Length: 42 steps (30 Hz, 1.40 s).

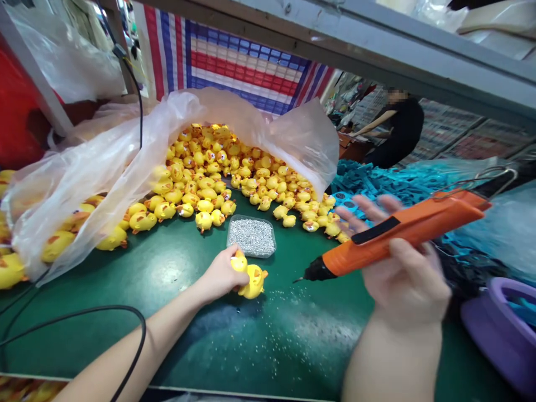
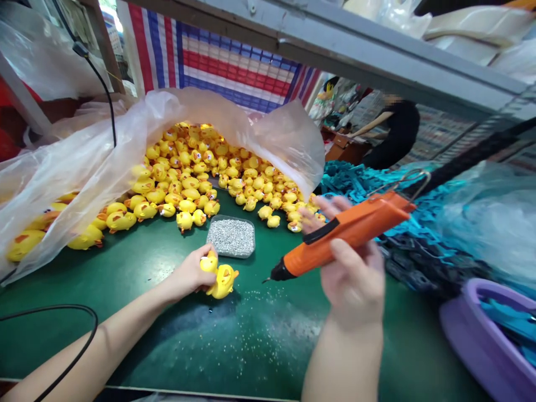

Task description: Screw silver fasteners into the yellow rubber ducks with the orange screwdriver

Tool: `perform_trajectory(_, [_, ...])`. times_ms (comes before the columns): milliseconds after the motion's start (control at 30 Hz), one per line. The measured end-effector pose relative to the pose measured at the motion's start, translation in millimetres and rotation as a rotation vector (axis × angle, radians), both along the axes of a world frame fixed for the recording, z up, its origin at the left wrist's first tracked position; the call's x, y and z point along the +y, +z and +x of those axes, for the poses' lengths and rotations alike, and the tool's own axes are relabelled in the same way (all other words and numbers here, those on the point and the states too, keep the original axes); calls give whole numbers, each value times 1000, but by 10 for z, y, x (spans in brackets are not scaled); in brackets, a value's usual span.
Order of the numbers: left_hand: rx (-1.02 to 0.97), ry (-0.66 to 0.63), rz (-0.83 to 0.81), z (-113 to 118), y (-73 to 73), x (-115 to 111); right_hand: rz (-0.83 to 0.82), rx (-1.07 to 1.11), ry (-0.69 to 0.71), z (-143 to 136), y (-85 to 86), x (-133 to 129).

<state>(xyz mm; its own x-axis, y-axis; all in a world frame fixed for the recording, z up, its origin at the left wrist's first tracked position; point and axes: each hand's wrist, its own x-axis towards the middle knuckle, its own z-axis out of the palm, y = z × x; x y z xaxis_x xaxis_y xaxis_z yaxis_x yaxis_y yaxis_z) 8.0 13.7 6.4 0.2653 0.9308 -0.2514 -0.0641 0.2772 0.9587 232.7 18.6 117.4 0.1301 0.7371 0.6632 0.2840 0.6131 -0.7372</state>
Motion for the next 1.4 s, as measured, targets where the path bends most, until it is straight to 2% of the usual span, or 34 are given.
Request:
perform_trajectory(100, [-14, -29, 8, 47, -58, -16, -243, 202, 317, -164, -80, -40])
perform_trajectory(167, [-11, -32, 18, 66, -95, -14, -301, 199, 433, -265, -93, -64])
perform_trajectory(400, [14, -56, 28, 112, -204, -15, -306, 93, 737, -392, 76, -20])
perform_trajectory(500, [15, -54, 46, 117, -221, -24, -310, 166, 887, -400, 70, -9])
perform_trajectory(600, [6, -44, 44, 126, -224, -29, -353, 180, 973, -419, 51, -33])
perform_trajectory(667, [-3, -48, 31, 143, -222, -33, -324, 179, 915, -470, 45, -56])
perform_trajectory(800, [-26, -37, 4, 185, -204, -53, -192, 403, 522, -688, -12, -91])
perform_trajectory(867, [-41, -22, 2, 197, -193, -65, -163, 505, 415, -802, -75, -102])
perform_trajectory(1033, [-83, -6, 14, 206, -181, -88, -126, 525, 395, -918, -195, -119])
perform_trajectory(1400, [-122, 33, -18, 189, -137, -71, -64, 503, 321, -891, -143, -183])
